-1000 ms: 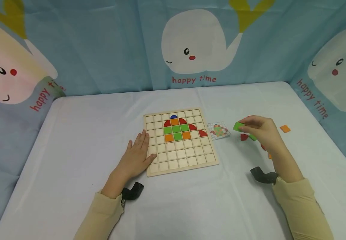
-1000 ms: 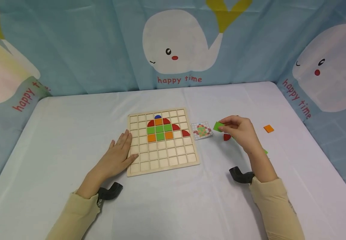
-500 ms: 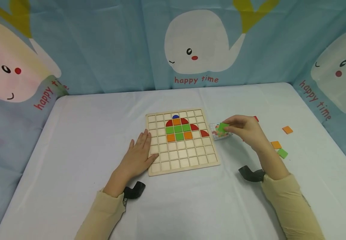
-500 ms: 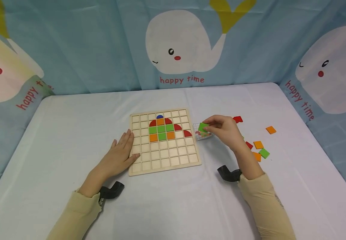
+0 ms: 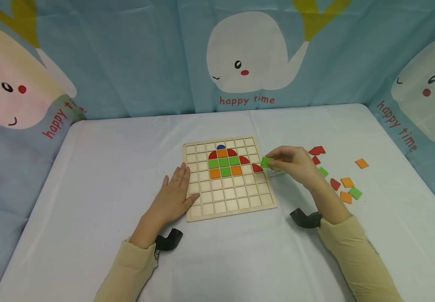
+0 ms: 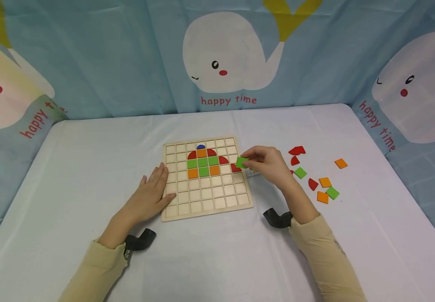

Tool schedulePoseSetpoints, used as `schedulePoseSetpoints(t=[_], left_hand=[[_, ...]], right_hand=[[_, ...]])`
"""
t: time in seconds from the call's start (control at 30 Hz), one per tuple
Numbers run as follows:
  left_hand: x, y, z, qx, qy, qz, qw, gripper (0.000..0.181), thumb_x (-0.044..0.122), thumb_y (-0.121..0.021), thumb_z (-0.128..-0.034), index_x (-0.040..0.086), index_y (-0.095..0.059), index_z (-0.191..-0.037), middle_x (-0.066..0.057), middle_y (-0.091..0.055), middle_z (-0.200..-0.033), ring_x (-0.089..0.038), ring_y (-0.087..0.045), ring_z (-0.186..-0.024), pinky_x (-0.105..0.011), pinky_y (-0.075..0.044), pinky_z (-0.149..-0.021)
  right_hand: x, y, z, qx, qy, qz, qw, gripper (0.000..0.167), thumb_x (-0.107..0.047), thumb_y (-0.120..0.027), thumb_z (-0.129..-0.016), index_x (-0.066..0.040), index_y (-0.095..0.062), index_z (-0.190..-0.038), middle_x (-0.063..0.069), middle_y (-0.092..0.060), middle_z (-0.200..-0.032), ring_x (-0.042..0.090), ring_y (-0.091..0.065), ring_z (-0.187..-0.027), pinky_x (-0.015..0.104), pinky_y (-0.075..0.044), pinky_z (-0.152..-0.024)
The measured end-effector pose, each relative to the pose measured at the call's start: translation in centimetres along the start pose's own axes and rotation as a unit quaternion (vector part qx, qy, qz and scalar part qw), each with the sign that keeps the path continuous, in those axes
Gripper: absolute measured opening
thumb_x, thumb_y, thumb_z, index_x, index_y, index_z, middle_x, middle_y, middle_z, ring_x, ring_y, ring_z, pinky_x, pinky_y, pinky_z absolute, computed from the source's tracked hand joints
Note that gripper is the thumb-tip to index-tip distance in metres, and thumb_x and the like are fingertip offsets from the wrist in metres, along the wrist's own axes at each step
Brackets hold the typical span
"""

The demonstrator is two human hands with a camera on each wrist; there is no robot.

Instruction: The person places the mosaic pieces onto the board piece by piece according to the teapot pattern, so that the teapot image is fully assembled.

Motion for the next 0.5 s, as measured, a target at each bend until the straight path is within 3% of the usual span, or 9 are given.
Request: schedulePoseSetpoints(t=[0.17, 0.5], left_hand=[[0.1, -0.2, -0.1, -0.002, -0.002, 0.001, 1.0, 0.079, 0.038, -0.049, -0.0965, -0.009, -0.012, -0.147, -0.022, -0.005, -0.155, -0.036, -0.006, -0.142, -0.058, -0.009, -0.11], [0.0, -0.2, 0.0, -0.001, -0.002, -0.003, 1.0, 0.079, 0.038, -0.05, -0.0961, -0.01, -0.012, -0.147, -0.022, -0.005, -0.155, -0.037, -0.007, -0.142, -0.059, -0.009, -0.109]], right_hand=[[0.0, -0.6, -0.3, -0.006, -0.006, -0.009, 0.9999, 0.02, -0.008, -0.067, -0.088, 0.003, -0.067, -0.106, 0.014, -0.069, -0.097, 0.013, -0.065, -0.083, 0.032, -0.054, -0.076], [-0.6, -3.7, -1.1, -0.039, -0.004, -0.002, 0.9992, 0.019, -0.008, -0.069, -0.086, 0.001, -0.069, -0.102, 0.011, -0.068, -0.097, 0.021, -0.062, -0.084, 0.022, -0.05, -0.072]])
Point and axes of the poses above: each hand's wrist, its own z-axis away from the middle knuckle, its own y-axis out of the back of the hand, x = y × z, the point moved 9 cm from there along -z, towards the middle knuckle
